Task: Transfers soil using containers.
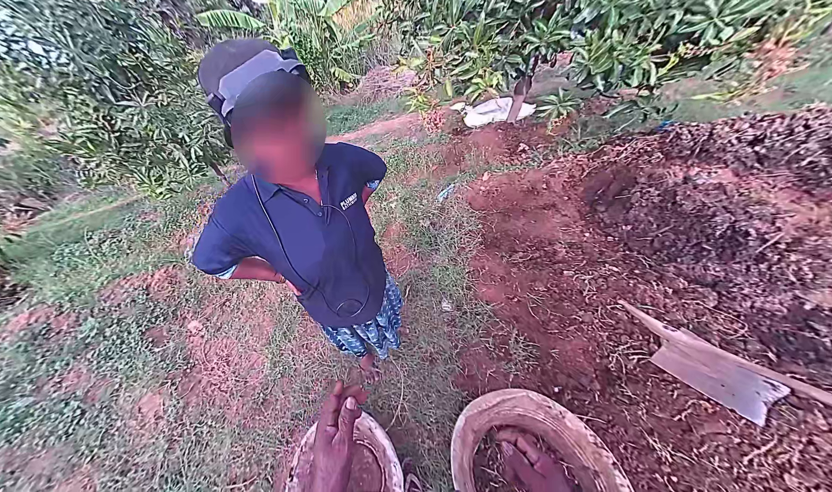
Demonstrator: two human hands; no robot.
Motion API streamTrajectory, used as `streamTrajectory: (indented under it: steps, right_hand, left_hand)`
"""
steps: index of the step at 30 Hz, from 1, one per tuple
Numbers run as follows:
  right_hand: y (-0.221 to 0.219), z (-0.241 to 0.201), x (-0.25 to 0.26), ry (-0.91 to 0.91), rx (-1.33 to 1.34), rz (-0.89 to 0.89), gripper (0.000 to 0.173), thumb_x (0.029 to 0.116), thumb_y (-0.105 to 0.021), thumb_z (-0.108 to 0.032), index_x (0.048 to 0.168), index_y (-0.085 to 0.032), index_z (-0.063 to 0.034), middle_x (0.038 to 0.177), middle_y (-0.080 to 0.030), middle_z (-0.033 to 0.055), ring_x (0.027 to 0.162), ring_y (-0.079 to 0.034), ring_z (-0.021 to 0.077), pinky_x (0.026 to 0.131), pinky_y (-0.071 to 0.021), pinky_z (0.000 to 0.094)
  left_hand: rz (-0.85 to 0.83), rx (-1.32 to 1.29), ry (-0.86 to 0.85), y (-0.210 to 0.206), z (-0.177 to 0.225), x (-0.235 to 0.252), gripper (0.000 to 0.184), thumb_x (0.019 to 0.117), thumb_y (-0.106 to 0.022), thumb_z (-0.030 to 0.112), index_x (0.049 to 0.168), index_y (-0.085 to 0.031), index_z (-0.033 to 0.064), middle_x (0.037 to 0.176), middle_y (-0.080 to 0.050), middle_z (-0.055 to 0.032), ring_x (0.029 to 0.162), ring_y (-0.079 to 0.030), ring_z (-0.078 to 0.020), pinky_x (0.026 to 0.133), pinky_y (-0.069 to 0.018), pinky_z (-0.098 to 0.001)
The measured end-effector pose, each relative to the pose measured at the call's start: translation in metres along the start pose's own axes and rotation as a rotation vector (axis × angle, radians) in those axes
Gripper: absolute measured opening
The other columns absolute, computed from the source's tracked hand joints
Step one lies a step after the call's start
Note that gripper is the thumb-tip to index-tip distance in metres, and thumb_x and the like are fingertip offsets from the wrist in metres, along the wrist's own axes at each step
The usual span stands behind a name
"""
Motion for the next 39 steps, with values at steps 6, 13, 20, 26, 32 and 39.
streamTrajectory:
  steps: [6,13,20,26,32,39]
  right_hand:
    - [-0.047,0.012,0.010,-0.087,-0.091,-0.121,0.036,0.1001,-0.052,-0.007,0.132,-0.057,0.0078,0.097,-0.068,0.0138,0.082,-0.063,0.0169,0.079,-0.0539,0.0385]
    - [-0.012,0.112,-0.005,-0.267,-0.248,-0.019,0.029,0.0993,-0.055,-0.008,0.124,-0.065,0.0029,0.118,-0.069,0.0194,0.108,-0.066,0.0263,0.099,-0.0521,0.0450]
    - [0.077,0.244,-0.105,-0.735,-0.098,0.318,0.029,0.1062,-0.045,-0.007,0.129,-0.060,0.0024,0.079,-0.062,0.0116,0.061,-0.057,0.0158,0.061,-0.0510,0.0347]
    - [0.099,0.341,-0.164,-1.104,-0.037,0.389,0.036,0.1102,-0.044,-0.017,0.142,-0.053,-0.0031,0.101,-0.069,0.0194,0.078,-0.066,0.0247,0.072,-0.0542,0.0416]
    - [0.129,0.411,-0.138,-1.091,-0.263,0.264,0.041,0.1082,-0.047,-0.021,0.146,-0.052,-0.0073,0.127,-0.066,0.0231,0.112,-0.066,0.0371,0.098,-0.0493,0.0565]
    - [0.205,0.494,-0.067,-1.053,-0.421,0.318,0.053,0.1061,-0.054,-0.023,0.155,-0.039,-0.0050,0.144,-0.056,0.0250,0.127,-0.058,0.0421,0.104,-0.0452,0.0608]
  left_hand:
    - [-0.129,-0.016,0.097,-0.012,-0.029,0.031,0.045,0.1032,-0.042,0.008,0.142,-0.039,-0.0144,0.114,-0.071,-0.0143,0.100,-0.070,-0.0153,0.089,-0.0579,-0.0339]
    - [-0.320,0.157,0.420,-0.048,-0.140,0.024,0.049,0.1058,-0.045,0.021,0.147,-0.043,-0.0053,0.121,-0.069,-0.0178,0.103,-0.070,-0.0212,0.090,-0.0574,-0.0387]
    - [-0.512,0.343,0.887,-0.079,-0.274,-0.070,0.045,0.1090,-0.043,0.016,0.149,-0.041,-0.0055,0.121,-0.064,-0.0254,0.099,-0.067,-0.0285,0.086,-0.0558,-0.0445]
    - [-0.676,0.457,1.117,-0.095,-0.375,-0.145,0.045,0.1107,-0.042,0.021,0.149,-0.042,-0.0034,0.130,-0.060,-0.0284,0.110,-0.065,-0.0359,0.090,-0.0548,-0.0510]
    - [-0.765,0.537,1.151,-0.137,-0.467,-0.185,0.049,0.1098,-0.044,0.021,0.152,-0.037,-0.0031,0.129,-0.059,-0.0271,0.105,-0.064,-0.0331,0.088,-0.0543,-0.0486]
    - [-0.800,0.619,1.130,-0.207,-0.546,-0.190,0.058,0.1098,-0.045,0.025,0.157,-0.026,-0.0019,0.151,-0.045,-0.0262,0.133,-0.051,-0.0352,0.105,-0.0465,-0.0502]
Point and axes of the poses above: each hand's wrist, its own x-axis towards the middle knuckle, its own y-axis out of the back of the hand, z = x × y, the point moved 5 cm from there along x, towards the middle knuckle
